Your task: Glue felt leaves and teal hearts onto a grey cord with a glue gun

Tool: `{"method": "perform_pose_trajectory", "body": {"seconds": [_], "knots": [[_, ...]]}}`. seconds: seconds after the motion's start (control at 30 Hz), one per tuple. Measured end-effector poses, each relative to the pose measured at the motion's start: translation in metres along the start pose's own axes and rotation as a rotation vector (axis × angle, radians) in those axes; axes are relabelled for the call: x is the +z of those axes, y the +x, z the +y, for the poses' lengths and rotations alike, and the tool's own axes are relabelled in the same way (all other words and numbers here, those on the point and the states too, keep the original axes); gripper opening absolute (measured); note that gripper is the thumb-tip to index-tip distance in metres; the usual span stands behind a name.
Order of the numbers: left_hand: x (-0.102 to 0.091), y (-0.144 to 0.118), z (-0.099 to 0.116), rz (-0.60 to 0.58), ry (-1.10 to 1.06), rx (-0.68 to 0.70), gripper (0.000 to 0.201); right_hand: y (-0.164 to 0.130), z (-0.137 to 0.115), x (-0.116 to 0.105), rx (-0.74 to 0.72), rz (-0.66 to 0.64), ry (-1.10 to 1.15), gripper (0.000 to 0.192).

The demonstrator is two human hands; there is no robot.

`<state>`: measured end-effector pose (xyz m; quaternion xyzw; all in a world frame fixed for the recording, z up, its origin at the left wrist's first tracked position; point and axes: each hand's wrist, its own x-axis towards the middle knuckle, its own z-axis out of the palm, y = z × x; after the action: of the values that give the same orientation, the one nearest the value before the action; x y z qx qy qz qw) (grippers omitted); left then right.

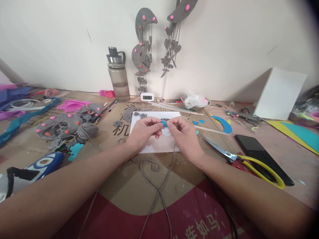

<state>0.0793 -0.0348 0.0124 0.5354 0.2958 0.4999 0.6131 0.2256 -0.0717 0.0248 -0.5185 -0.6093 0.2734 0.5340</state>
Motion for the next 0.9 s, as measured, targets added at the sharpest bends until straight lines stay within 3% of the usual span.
{"method": "perform_pose_trajectory", "body": {"seconds": [0.2,0.43,0.6,0.73,0.9], "knots": [[0.003,0.0,0.006,0.064,-0.056,-0.036,0.021,-0.001,0.003,-0.001,-0.014,-0.061,-0.023,0.027],[-0.006,0.006,0.004,0.128,-0.065,0.049,0.017,0.009,-0.008,-0.016,-0.075,-0.076,-0.217,0.029],[-0.013,0.012,0.007,0.23,-0.042,0.086,0.017,0.019,-0.008,-0.036,-0.078,-0.081,-0.647,0.022],[-0.017,0.017,0.004,0.281,0.034,0.159,0.016,0.011,0.006,-0.042,-0.037,-0.104,-0.925,0.034],[-0.021,0.015,0.002,0.318,0.278,0.246,0.014,0.01,0.014,-0.037,0.132,-0.223,-0.951,0.027]]}}
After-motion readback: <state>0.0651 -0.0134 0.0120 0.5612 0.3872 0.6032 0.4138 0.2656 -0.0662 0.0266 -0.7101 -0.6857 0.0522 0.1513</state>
